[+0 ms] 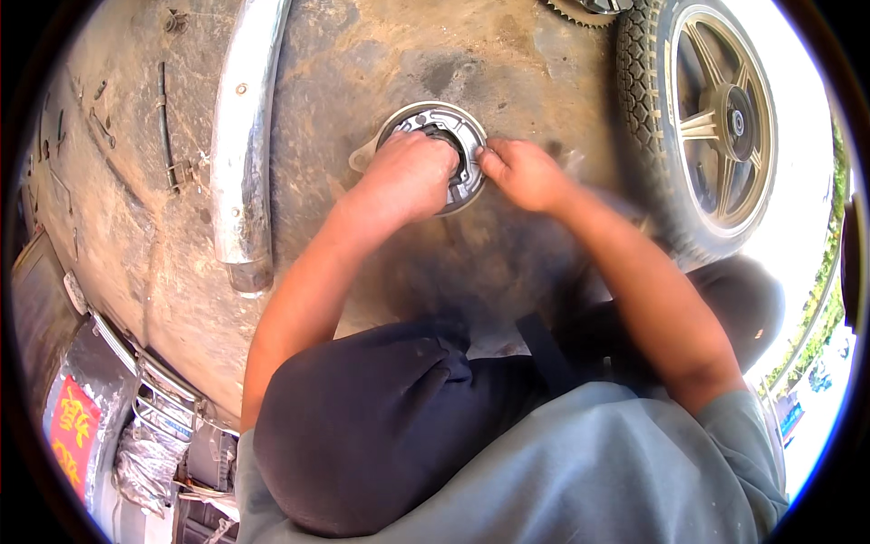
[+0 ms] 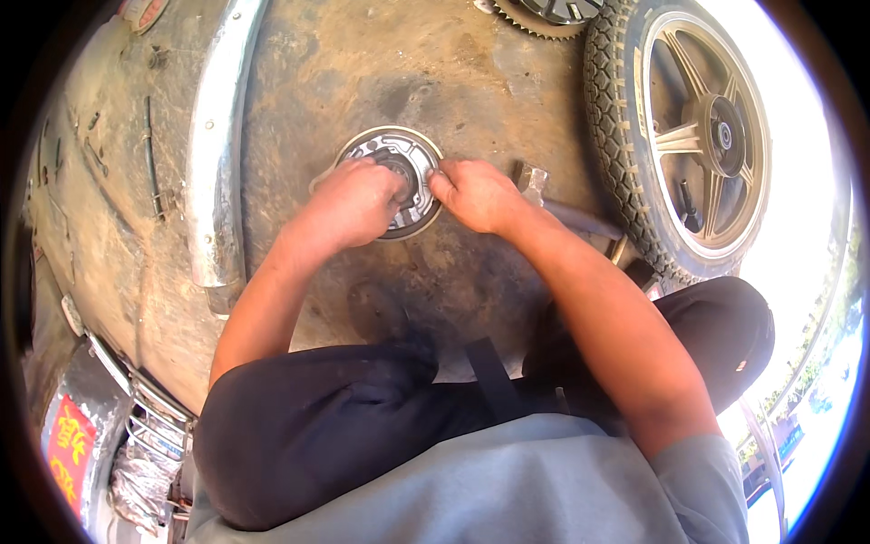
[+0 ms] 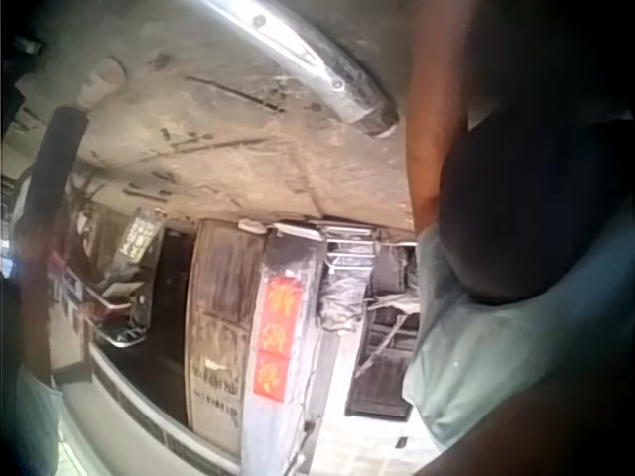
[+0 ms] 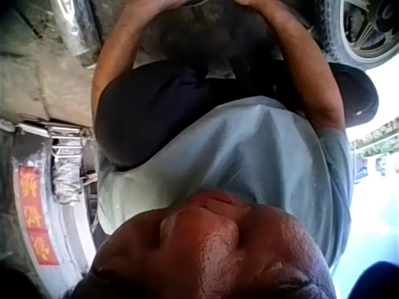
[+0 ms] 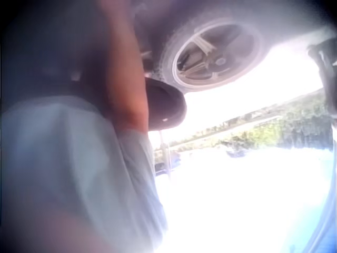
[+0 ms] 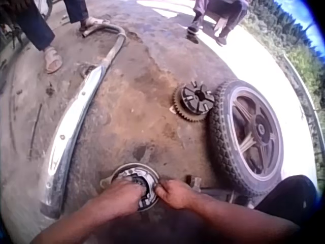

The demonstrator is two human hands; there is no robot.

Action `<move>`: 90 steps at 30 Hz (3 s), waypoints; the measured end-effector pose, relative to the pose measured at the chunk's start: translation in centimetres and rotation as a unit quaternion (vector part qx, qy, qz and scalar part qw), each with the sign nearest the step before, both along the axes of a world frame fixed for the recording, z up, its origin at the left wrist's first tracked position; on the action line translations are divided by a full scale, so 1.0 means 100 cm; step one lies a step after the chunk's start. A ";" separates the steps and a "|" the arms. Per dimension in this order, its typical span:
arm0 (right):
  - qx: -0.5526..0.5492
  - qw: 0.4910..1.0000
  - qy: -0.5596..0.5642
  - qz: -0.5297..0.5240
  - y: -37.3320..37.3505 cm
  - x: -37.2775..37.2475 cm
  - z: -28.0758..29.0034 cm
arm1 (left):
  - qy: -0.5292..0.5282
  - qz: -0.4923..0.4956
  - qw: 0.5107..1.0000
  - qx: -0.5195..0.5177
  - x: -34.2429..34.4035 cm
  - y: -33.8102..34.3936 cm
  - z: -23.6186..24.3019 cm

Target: The person disassembles a motorcycle brake plate assembly by removing the brake shoes and then using a hammer and a punch to drive out a metal pin. They handle the brake plate, shoes, and various small springs and components on the concrete floor.

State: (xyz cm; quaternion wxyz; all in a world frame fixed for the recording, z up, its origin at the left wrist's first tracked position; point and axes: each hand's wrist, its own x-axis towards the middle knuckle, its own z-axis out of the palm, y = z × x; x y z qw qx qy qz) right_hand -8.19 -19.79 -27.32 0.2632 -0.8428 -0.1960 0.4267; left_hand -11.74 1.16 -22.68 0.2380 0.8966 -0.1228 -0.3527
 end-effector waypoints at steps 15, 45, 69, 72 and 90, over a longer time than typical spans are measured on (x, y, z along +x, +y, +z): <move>0.017 1.000 -0.005 0.005 0.001 0.001 0.001 | -0.035 -0.003 0.998 -0.042 -0.006 0.004 -0.016; -0.026 1.000 0.006 0.005 0.009 0.008 0.008 | -0.164 0.358 0.907 -0.152 -0.093 0.029 -0.021; -0.077 0.962 -0.227 0.128 0.068 0.010 0.042 | -0.150 0.345 0.926 -0.036 -0.094 0.014 -0.033; -0.038 0.978 -0.184 0.086 0.071 0.012 0.037 | -0.149 0.356 0.921 -0.042 -0.093 0.014 -0.033; -0.165 0.978 -0.125 0.040 0.122 -0.028 0.106 | -0.334 0.301 0.886 -0.113 -0.103 0.022 -0.062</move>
